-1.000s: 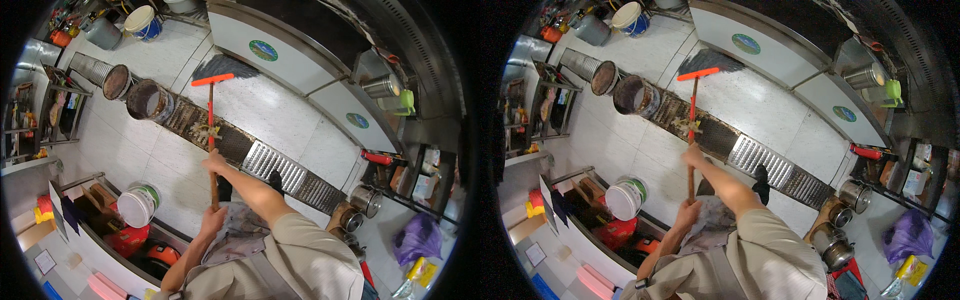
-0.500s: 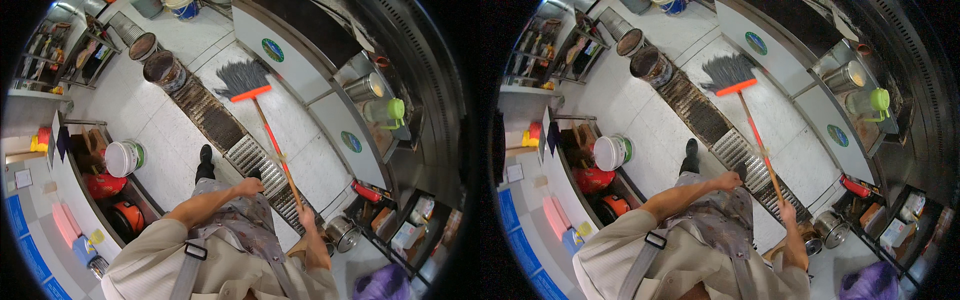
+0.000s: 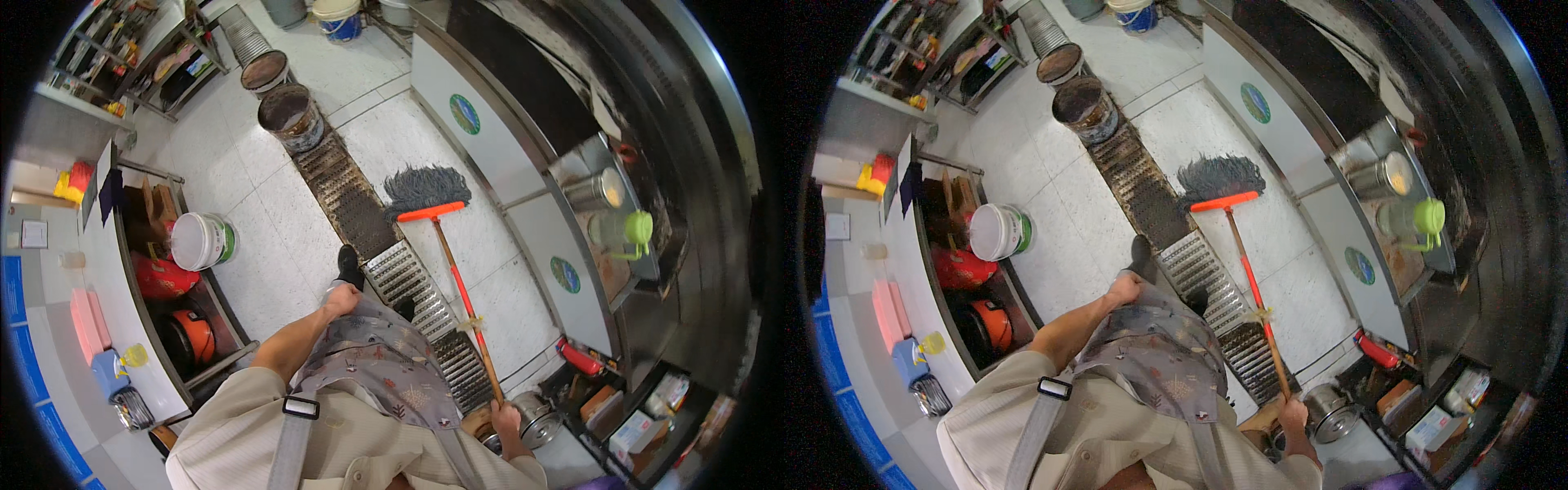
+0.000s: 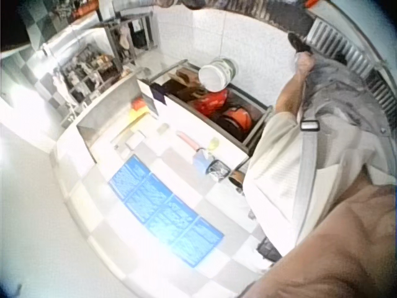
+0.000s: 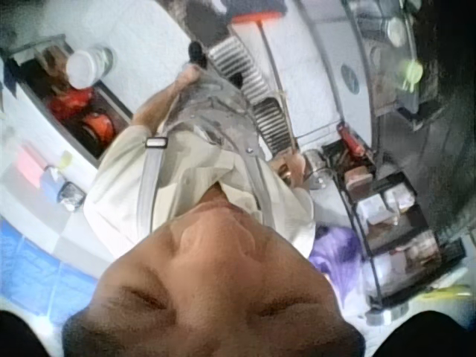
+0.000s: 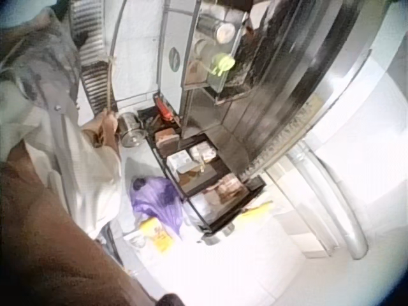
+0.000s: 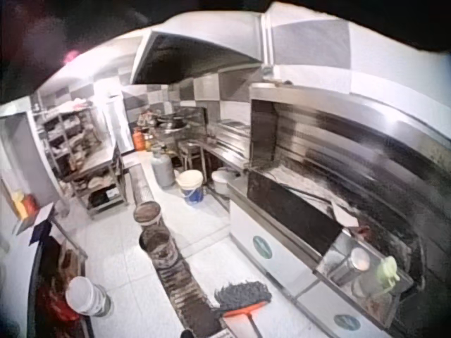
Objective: The person sweeps the tiled floor of a restaurant using a broom, moving from the dining room table section through the kitchen line and prep area, and concludes by cleaning the floor corners of a small restroom.
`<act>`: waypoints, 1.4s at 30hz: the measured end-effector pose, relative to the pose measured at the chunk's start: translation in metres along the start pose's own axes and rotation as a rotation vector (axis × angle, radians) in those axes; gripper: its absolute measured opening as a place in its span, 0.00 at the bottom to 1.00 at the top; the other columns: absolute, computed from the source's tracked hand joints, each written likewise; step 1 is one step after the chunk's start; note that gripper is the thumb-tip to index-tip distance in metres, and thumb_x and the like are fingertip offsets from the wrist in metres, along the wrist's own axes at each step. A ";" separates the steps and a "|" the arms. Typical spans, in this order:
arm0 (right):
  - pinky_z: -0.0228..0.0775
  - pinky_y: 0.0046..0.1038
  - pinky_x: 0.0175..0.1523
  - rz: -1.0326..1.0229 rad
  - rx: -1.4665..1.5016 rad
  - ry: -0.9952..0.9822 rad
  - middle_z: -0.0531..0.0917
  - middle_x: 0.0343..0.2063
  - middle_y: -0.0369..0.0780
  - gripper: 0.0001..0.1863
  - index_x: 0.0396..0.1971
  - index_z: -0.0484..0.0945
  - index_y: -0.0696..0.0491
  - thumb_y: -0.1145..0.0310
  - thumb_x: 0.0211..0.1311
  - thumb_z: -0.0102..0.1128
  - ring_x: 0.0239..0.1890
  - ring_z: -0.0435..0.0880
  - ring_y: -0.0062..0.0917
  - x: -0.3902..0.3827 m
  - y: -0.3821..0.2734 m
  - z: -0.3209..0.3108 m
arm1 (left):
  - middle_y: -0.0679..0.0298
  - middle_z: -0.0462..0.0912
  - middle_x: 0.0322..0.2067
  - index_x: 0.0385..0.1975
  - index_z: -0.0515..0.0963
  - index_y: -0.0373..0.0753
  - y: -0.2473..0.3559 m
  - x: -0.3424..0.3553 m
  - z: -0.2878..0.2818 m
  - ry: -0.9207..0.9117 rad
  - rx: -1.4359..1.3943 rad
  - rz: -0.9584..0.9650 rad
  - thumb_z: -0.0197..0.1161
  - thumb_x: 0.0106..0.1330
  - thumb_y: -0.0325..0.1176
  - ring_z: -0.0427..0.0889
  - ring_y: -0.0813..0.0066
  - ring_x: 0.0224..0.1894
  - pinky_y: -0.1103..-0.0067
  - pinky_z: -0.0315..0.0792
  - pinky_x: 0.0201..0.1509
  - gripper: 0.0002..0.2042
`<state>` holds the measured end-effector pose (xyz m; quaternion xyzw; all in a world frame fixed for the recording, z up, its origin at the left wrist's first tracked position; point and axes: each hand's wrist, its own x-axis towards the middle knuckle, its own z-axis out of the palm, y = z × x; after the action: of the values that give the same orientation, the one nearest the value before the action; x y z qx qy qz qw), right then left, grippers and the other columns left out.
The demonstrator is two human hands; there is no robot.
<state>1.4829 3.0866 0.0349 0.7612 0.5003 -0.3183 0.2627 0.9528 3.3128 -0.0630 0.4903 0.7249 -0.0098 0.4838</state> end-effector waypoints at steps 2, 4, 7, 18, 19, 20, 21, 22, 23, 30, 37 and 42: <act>0.72 0.47 0.45 0.053 0.009 0.025 0.81 0.30 0.57 0.30 0.34 0.76 0.63 0.44 0.63 0.47 0.37 0.81 0.53 0.043 -0.035 -0.023 | 0.50 0.83 0.33 0.34 0.82 0.37 0.019 0.006 -0.022 -0.097 -0.094 -0.141 0.59 0.56 0.40 0.82 0.53 0.38 0.66 0.74 0.45 0.14; 0.73 0.46 0.45 -0.015 -0.026 0.058 0.82 0.30 0.56 0.29 0.35 0.76 0.62 0.46 0.64 0.47 0.36 0.81 0.52 0.083 -0.083 -0.058 | 0.50 0.84 0.33 0.33 0.82 0.37 0.010 0.024 -0.028 -0.042 -0.092 -0.029 0.59 0.56 0.40 0.82 0.53 0.37 0.66 0.74 0.44 0.14; 0.74 0.46 0.45 -0.088 -0.040 0.104 0.82 0.30 0.56 0.27 0.36 0.77 0.61 0.47 0.65 0.48 0.36 0.82 0.51 0.139 -0.160 -0.090 | 0.51 0.84 0.33 0.33 0.82 0.36 0.006 0.063 -0.033 -0.027 -0.062 0.119 0.59 0.57 0.40 0.82 0.53 0.37 0.66 0.74 0.44 0.14; 0.70 0.48 0.49 -0.222 0.137 0.224 0.80 0.32 0.61 0.32 0.33 0.78 0.64 0.44 0.63 0.47 0.42 0.79 0.55 0.324 -0.535 -0.250 | 0.59 0.81 0.21 0.29 0.80 0.32 0.022 0.202 -0.236 0.053 -0.477 -0.021 0.58 0.58 0.35 0.80 0.71 0.23 0.74 0.74 0.28 0.11; 0.70 0.48 0.49 -0.236 0.137 0.259 0.80 0.33 0.61 0.32 0.32 0.79 0.64 0.44 0.62 0.47 0.42 0.79 0.54 0.348 -0.563 -0.268 | 0.60 0.80 0.20 0.29 0.79 0.32 0.018 0.211 -0.254 0.049 -0.502 -0.051 0.58 0.58 0.36 0.79 0.72 0.21 0.74 0.74 0.27 0.11; 0.70 0.48 0.48 -0.245 0.137 0.292 0.80 0.33 0.60 0.32 0.31 0.80 0.64 0.44 0.61 0.47 0.41 0.80 0.54 0.372 -0.583 -0.286 | 0.60 0.80 0.20 0.29 0.79 0.32 0.011 0.220 -0.268 0.043 -0.499 -0.053 0.58 0.58 0.36 0.79 0.72 0.21 0.74 0.74 0.27 0.11; 0.70 0.48 0.48 -0.293 0.129 0.304 0.80 0.34 0.60 0.32 0.30 0.80 0.64 0.44 0.61 0.47 0.41 0.80 0.54 0.395 -0.607 -0.309 | 0.61 0.80 0.20 0.28 0.79 0.32 0.001 0.229 -0.283 0.042 -0.507 -0.082 0.58 0.58 0.35 0.79 0.72 0.21 0.74 0.73 0.27 0.11; 0.71 0.48 0.48 -0.338 0.124 0.321 0.80 0.34 0.60 0.32 0.29 0.80 0.64 0.44 0.61 0.47 0.41 0.80 0.54 0.414 -0.635 -0.334 | 0.61 0.80 0.19 0.28 0.79 0.32 -0.006 0.239 -0.299 0.041 -0.514 -0.106 0.58 0.58 0.35 0.79 0.73 0.21 0.74 0.73 0.27 0.11; 0.71 0.48 0.47 -0.399 0.125 0.319 0.80 0.33 0.60 0.29 0.29 0.80 0.64 0.48 0.60 0.48 0.40 0.80 0.54 0.421 -0.670 -0.361 | 0.61 0.79 0.19 0.26 0.79 0.32 -0.018 0.241 -0.309 0.101 -0.557 -0.166 0.57 0.58 0.34 0.79 0.73 0.21 0.74 0.73 0.26 0.10; 0.74 0.46 0.44 -0.664 0.026 0.237 0.80 0.29 0.60 0.17 0.38 0.70 0.67 0.68 0.53 0.52 0.36 0.80 0.55 0.418 -0.765 -0.391 | 0.61 0.79 0.18 0.24 0.79 0.31 -0.027 0.262 -0.344 0.114 -0.703 -0.282 0.58 0.59 0.33 0.78 0.73 0.18 0.75 0.71 0.22 0.10; 0.72 0.48 0.45 -0.524 -0.077 -0.011 0.79 0.32 0.63 0.20 0.41 0.66 0.67 0.67 0.53 0.55 0.37 0.79 0.57 0.301 -0.663 -0.377 | 0.62 0.78 0.18 0.26 0.78 0.31 0.033 0.272 -0.352 -0.094 -0.829 -0.182 0.59 0.60 0.31 0.76 0.74 0.19 0.76 0.70 0.23 0.09; 0.70 0.49 0.46 -0.610 -0.150 0.007 0.79 0.31 0.63 0.19 0.41 0.67 0.67 0.69 0.53 0.54 0.37 0.79 0.58 0.306 -0.680 -0.430 | 0.64 0.75 0.19 0.30 0.76 0.33 0.064 0.307 -0.380 -0.161 -0.904 -0.060 0.58 0.64 0.34 0.71 0.77 0.20 0.78 0.65 0.22 0.09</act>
<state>1.0375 3.8231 0.0345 0.5554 0.7287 -0.3419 0.2089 0.7202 3.7467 -0.0495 0.2065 0.6301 0.2555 0.7036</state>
